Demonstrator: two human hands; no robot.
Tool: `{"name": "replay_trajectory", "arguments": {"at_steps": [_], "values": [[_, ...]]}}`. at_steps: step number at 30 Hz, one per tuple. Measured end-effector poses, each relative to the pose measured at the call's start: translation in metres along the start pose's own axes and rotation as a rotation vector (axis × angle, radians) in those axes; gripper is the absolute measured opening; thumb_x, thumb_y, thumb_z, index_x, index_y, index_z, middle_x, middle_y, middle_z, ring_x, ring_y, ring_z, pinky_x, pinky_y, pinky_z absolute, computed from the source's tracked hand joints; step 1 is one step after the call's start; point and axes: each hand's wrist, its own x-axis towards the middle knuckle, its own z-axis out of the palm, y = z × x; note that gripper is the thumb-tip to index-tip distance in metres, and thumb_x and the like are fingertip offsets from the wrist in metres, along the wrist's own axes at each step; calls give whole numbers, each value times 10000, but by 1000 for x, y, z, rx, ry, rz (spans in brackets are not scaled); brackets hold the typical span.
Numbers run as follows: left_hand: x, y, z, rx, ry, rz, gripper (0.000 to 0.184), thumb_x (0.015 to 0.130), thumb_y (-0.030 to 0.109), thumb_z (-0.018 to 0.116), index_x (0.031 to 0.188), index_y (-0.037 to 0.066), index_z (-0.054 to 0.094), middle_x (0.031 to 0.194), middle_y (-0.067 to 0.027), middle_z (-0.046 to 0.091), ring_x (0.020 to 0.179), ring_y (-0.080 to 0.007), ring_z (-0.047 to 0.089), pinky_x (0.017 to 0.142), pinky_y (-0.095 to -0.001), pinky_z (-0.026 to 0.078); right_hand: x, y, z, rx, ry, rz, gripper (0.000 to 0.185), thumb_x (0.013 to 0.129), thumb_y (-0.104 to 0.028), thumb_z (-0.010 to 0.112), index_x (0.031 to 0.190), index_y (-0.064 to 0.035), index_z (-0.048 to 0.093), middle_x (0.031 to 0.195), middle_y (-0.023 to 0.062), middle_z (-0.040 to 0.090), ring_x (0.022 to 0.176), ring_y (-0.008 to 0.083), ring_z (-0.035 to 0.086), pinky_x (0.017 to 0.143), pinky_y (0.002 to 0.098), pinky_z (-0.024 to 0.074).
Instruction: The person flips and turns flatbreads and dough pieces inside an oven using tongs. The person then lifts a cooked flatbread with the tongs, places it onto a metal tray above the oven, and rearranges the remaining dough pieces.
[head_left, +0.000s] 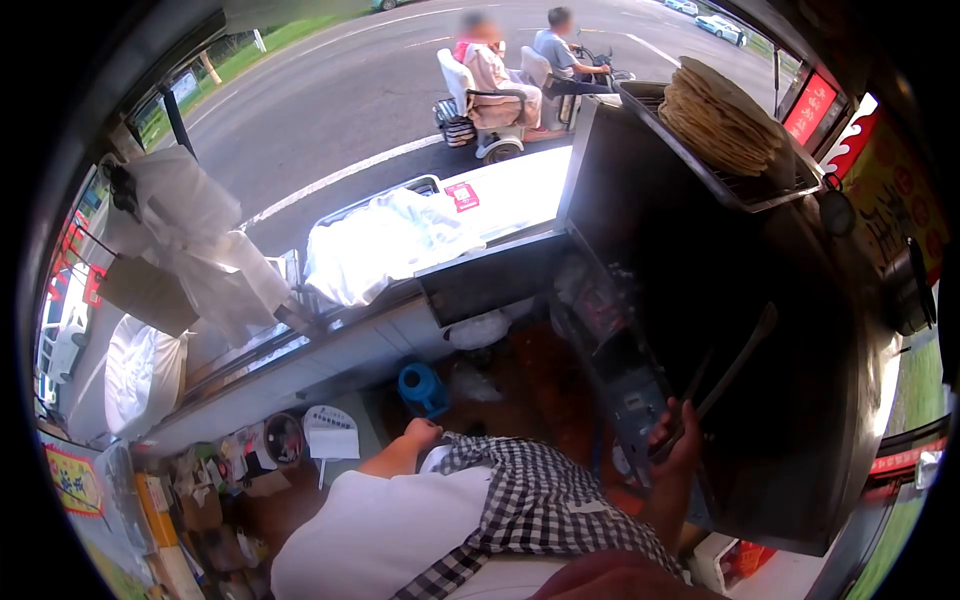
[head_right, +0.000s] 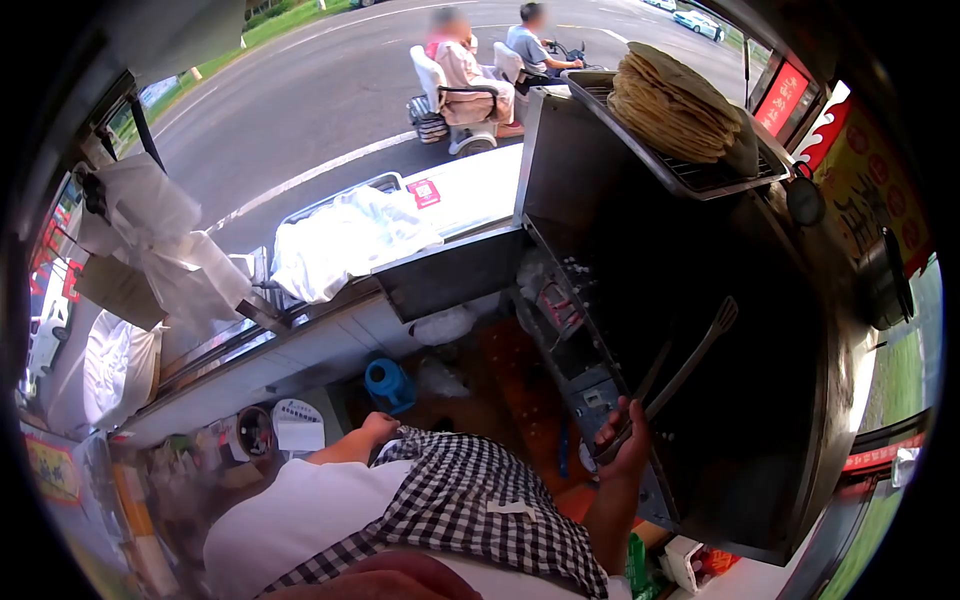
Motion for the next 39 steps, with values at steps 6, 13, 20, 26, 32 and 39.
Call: {"name": "replay_trajectory", "arguments": {"at_steps": [6, 13, 20, 26, 32, 39], "values": [[5, -5, 9, -25, 0, 36, 272, 763, 242, 656, 891, 7, 704, 844, -138, 678, 758, -244, 654, 712, -337, 504, -2, -5, -11, 35, -30, -1, 272, 889, -341, 590, 993, -90, 582, 662, 10, 528, 493, 119, 471, 442, 264, 371], [10, -6, 18, -28, -32, 84, 237, 799, 185, 654, 916, -19, 677, 746, -87, 654, 628, -183, 632, 575, -290, 502, -11, -13, -21, 35, -12, -16, 262, 883, -330, 599, 999, -96, 584, 669, 17, 531, 501, 130, 473, 448, 274, 373], [19, -9, 36, -63, -48, 50, 291, 757, 247, 658, 929, 19, 707, 877, -143, 693, 753, -256, 671, 725, -335, 517, -17, -22, -38, 46, -12, -29, 273, 872, -329, 616, 1006, -94, 581, 670, 21, 535, 507, 133, 481, 447, 273, 380], [-7, 5, 43, -41, -30, 36, 250, 772, 220, 651, 904, 14, 706, 855, -142, 688, 730, -250, 669, 689, -336, 521, -22, -29, -52, 36, -36, -65, 282, 856, -325, 640, 999, -89, 585, 655, 18, 545, 497, 126, 493, 441, 266, 388], [-26, 6, 49, -73, -4, -4, 246, 774, 218, 650, 907, 18, 704, 831, -146, 683, 715, -247, 664, 671, -339, 518, -27, -33, -65, 26, -53, -38, 290, 842, -330, 655, 993, -90, 591, 650, 14, 544, 489, 120, 493, 429, 256, 387], [-44, 2, 42, -51, -7, 46, 250, 771, 225, 654, 864, -2, 698, 765, -129, 680, 641, -219, 657, 632, -326, 521, -33, -29, -66, 38, -19, -76, 265, 837, -325, 662, 954, -93, 609, 642, 12, 555, 481, 120, 507, 421, 252, 390]]}}
